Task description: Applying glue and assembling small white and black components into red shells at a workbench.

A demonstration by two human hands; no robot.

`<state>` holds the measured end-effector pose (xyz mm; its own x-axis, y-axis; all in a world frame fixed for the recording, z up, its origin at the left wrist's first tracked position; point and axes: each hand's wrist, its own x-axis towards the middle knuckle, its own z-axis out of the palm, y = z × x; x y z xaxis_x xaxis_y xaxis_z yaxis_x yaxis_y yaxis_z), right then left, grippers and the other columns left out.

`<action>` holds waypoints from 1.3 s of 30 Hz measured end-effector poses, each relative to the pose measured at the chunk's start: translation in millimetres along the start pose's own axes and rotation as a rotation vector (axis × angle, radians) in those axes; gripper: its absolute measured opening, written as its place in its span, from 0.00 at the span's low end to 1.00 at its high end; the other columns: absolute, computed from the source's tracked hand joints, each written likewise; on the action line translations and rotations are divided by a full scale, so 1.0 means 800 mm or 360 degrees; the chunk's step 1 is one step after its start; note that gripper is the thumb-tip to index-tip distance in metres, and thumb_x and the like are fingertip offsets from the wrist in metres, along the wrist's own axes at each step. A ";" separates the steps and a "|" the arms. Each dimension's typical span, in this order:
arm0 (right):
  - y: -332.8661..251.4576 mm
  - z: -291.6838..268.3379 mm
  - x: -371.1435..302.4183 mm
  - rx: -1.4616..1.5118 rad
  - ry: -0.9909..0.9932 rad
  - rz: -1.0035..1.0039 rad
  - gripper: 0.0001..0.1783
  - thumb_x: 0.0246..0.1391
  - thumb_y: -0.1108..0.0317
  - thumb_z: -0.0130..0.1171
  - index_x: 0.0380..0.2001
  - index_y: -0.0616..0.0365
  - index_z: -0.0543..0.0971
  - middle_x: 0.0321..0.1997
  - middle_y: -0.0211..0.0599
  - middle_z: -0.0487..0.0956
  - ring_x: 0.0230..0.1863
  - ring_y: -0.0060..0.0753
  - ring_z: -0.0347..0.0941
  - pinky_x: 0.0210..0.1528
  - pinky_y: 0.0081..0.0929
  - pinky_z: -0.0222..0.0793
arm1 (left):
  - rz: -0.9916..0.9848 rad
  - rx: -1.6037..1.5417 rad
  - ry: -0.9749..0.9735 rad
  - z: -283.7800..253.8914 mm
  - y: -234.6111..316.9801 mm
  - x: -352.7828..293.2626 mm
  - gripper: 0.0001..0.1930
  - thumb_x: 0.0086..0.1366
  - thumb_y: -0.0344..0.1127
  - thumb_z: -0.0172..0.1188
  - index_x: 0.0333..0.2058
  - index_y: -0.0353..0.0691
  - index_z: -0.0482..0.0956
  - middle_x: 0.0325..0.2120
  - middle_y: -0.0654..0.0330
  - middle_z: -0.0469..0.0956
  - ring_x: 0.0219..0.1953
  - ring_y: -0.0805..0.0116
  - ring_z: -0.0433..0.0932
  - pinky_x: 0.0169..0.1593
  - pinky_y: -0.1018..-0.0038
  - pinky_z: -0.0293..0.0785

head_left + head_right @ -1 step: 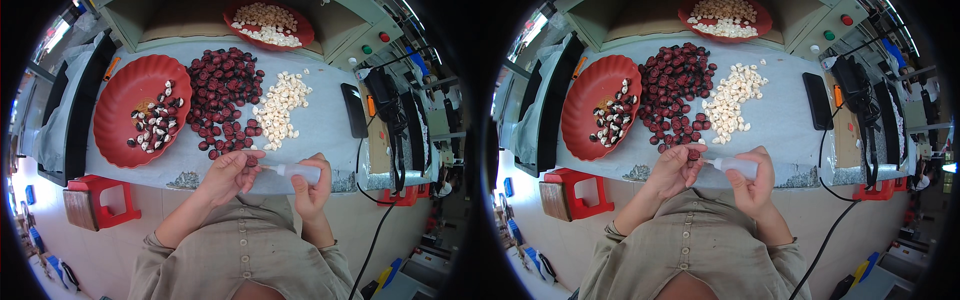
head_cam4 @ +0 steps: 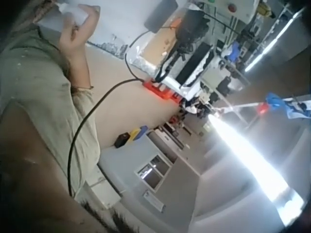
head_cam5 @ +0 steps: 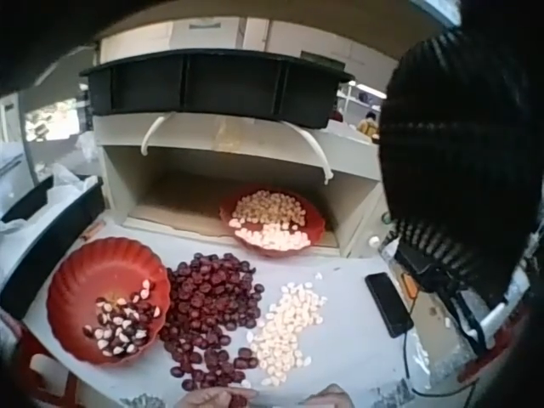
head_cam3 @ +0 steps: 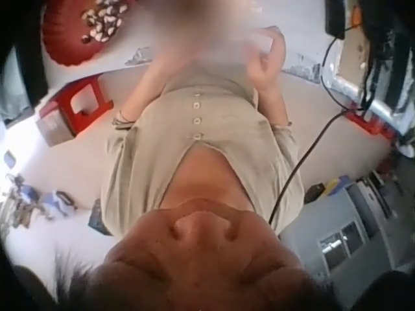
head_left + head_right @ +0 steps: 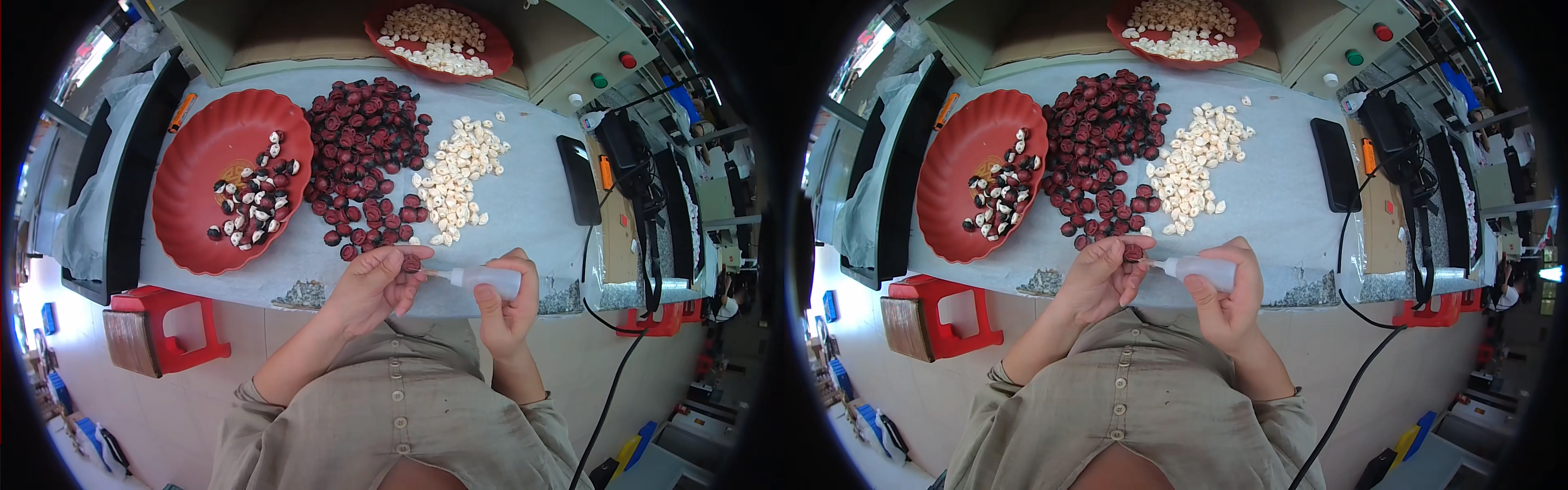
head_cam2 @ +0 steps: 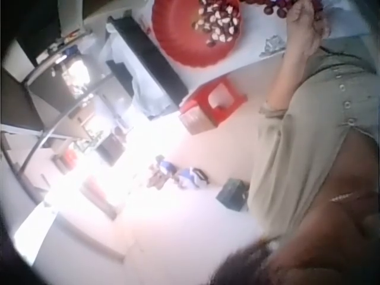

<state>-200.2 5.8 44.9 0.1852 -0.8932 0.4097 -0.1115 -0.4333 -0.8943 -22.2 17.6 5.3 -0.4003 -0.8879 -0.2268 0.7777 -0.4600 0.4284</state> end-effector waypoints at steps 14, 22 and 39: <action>0.003 -0.004 0.011 -0.0005 -0.0142 -0.0004 0.13 0.44 0.71 0.54 0.33 0.64 0.65 0.26 0.35 0.62 0.23 0.22 0.58 0.23 0.15 0.54 | -0.0040 0.0029 0.0040 -0.001 -0.001 0.000 0.19 0.60 0.41 0.44 0.42 0.30 0.66 0.25 0.56 0.72 0.20 0.76 0.69 0.17 0.83 0.65; -0.017 -0.014 0.035 -0.0232 -0.0371 -0.0069 0.13 0.42 0.72 0.56 0.32 0.63 0.66 0.23 0.38 0.64 0.21 0.28 0.60 0.22 0.20 0.56 | -0.0039 0.0124 0.0024 0.001 0.000 0.000 0.19 0.60 0.41 0.45 0.42 0.31 0.66 0.26 0.56 0.72 0.20 0.77 0.69 0.18 0.83 0.65; 0.038 -0.064 0.025 0.1014 0.0335 0.0889 0.21 0.38 0.78 0.56 0.39 0.60 0.64 0.34 0.39 0.72 0.30 0.27 0.71 0.34 0.20 0.67 | -0.0003 0.0187 -0.0020 -0.002 -0.002 -0.001 0.17 0.62 0.39 0.41 0.42 0.30 0.67 0.27 0.58 0.71 0.21 0.77 0.68 0.20 0.82 0.65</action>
<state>-249.8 -31.6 35.5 0.0752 -0.9858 -0.1502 0.4470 0.1680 -0.8786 -22.4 18.7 3.5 -0.4084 -0.8866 -0.2169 0.7149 -0.4585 0.5279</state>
